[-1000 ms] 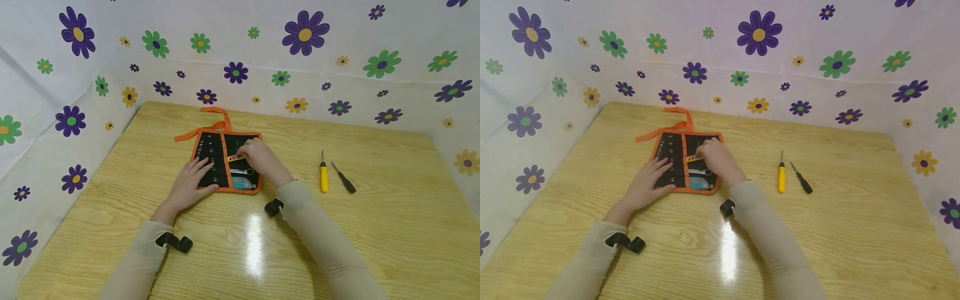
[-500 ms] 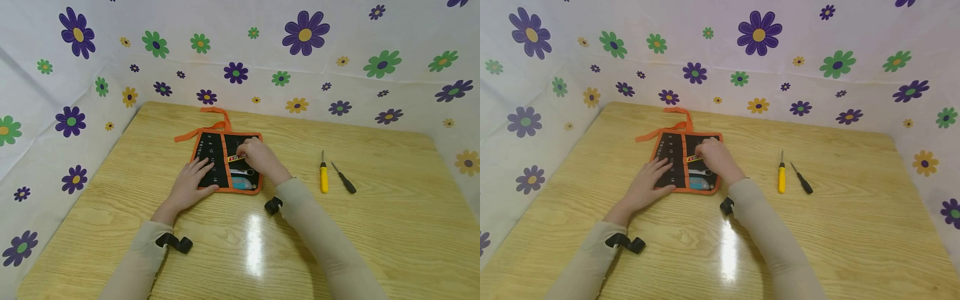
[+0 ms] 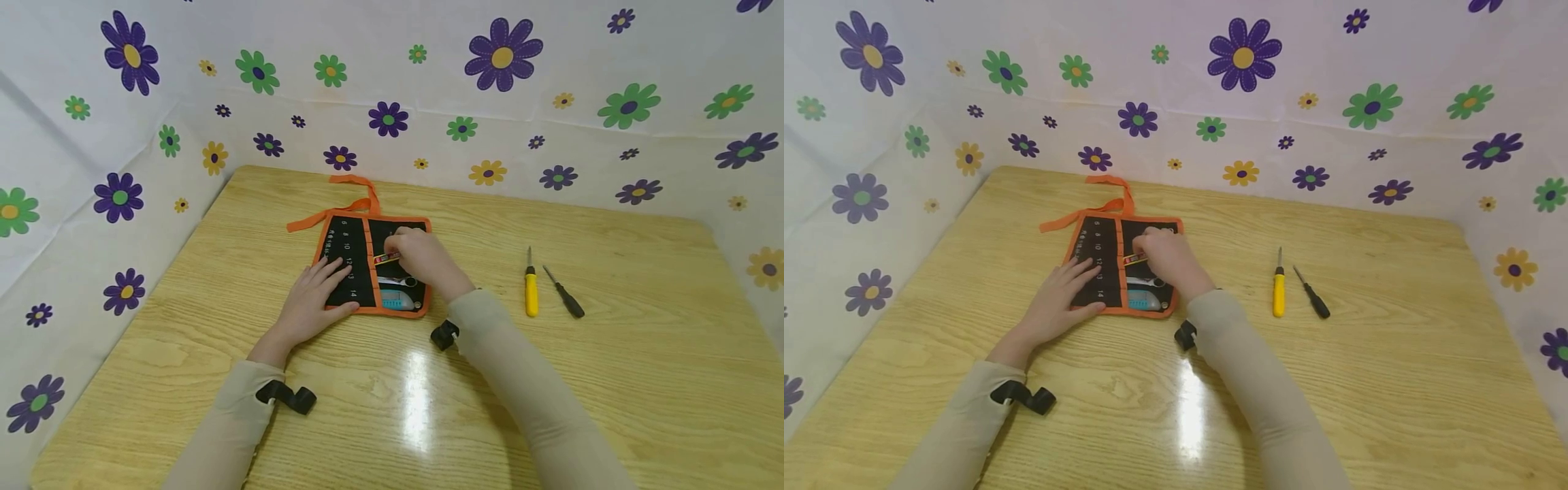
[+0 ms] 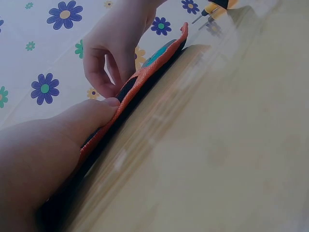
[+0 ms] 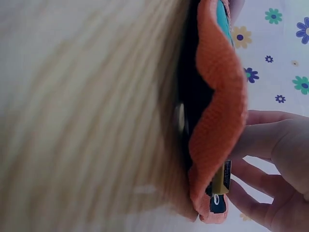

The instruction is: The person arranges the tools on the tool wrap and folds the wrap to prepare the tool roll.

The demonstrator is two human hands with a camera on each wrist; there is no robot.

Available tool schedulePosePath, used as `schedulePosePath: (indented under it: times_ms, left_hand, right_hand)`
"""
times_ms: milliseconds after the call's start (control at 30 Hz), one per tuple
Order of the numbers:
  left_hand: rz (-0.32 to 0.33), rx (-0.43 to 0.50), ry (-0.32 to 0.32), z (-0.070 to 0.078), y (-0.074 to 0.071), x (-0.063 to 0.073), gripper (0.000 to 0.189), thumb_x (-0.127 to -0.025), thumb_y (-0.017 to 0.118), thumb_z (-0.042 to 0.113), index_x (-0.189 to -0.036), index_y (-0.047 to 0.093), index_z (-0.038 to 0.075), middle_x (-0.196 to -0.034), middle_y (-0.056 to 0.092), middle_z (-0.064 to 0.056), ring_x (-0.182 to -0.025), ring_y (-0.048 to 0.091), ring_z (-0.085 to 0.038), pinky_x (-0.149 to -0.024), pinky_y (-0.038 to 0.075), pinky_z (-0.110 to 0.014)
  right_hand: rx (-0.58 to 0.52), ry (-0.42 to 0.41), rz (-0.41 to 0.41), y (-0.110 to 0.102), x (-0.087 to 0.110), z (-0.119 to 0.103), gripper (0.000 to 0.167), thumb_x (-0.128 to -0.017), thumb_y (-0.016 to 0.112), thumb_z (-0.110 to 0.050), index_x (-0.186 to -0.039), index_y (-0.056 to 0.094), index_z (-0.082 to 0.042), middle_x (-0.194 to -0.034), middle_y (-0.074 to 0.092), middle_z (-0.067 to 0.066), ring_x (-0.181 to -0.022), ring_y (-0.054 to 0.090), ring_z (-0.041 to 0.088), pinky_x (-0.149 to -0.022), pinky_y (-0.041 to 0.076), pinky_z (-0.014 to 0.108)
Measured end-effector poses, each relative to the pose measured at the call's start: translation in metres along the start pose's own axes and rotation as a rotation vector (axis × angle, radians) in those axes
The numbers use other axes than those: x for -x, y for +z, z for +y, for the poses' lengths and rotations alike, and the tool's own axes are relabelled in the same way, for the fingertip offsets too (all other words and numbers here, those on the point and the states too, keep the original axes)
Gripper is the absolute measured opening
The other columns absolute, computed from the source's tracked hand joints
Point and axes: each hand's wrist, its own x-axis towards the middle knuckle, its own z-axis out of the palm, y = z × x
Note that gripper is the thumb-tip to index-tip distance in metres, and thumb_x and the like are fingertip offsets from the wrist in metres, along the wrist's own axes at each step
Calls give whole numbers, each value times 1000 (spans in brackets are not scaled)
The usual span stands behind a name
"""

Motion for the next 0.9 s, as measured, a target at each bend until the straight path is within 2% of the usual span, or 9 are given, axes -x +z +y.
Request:
schedulePosePath:
  times_ms: [200, 367, 600, 733, 800, 900]
  left_hand:
    - [6, -2, 1, -3, 1, 0, 72, -90, 59, 53, -148, 39, 17, -154, 28, -7, -144, 12, -29, -114, 9, -51]
    - [14, -13, 13, -2, 0, 0, 73, -89, 59, 54, -148, 39, 17, -154, 29, -7, -144, 13, -29, -114, 9, -52]
    - [9, -8, 26, 0, 0, -1, 73, -89, 59, 55, -148, 39, 16, -154, 28, -8, -143, 14, -31, -114, 10, -53]
    - [1, -10, 10, -1, 0, 0, 73, -89, 59, 54, -148, 38, 17, -155, 27, -6, -144, 12, -29, -114, 9, -51]
    - [1, -11, 10, -1, 0, 0, 73, -89, 59, 54, -148, 38, 17, -155, 27, -7, -144, 12, -29, -114, 9, -52]
    - [0, -11, 8, -2, 0, 1, 73, -89, 59, 54, -148, 38, 17, -155, 27, -7, -144, 12, -29, -114, 9, -52]
  right_hand:
    - [-64, 27, -35, 1, 0, -4, 23, -89, 63, 2, -106, 72, -10, -106, 64, 6, -94, 61, 20, -78, 53, 31]
    - [-111, 31, -34, 0, 2, -7, 17, -91, 63, -4, -104, 72, -7, -102, 66, 7, -92, 62, 20, -79, 53, 31]
    - [-226, 65, -7, -3, 20, 7, 18, -90, 65, -2, -107, 70, -1, -105, 64, 12, -102, 59, 27, -86, 51, 36]
    - [-259, 100, 8, -5, 31, 16, 19, -90, 64, 0, -108, 69, 1, -104, 63, 14, -97, 58, 27, -82, 51, 38]
    - [-279, 121, 4, -6, 35, 18, 20, -89, 64, 0, -109, 69, 2, -104, 62, 15, -90, 57, 26, -77, 50, 38]
    - [-309, 159, -13, -7, 40, 19, 22, -89, 64, -1, -110, 69, 2, -105, 61, 16, -88, 56, 26, -76, 50, 38]
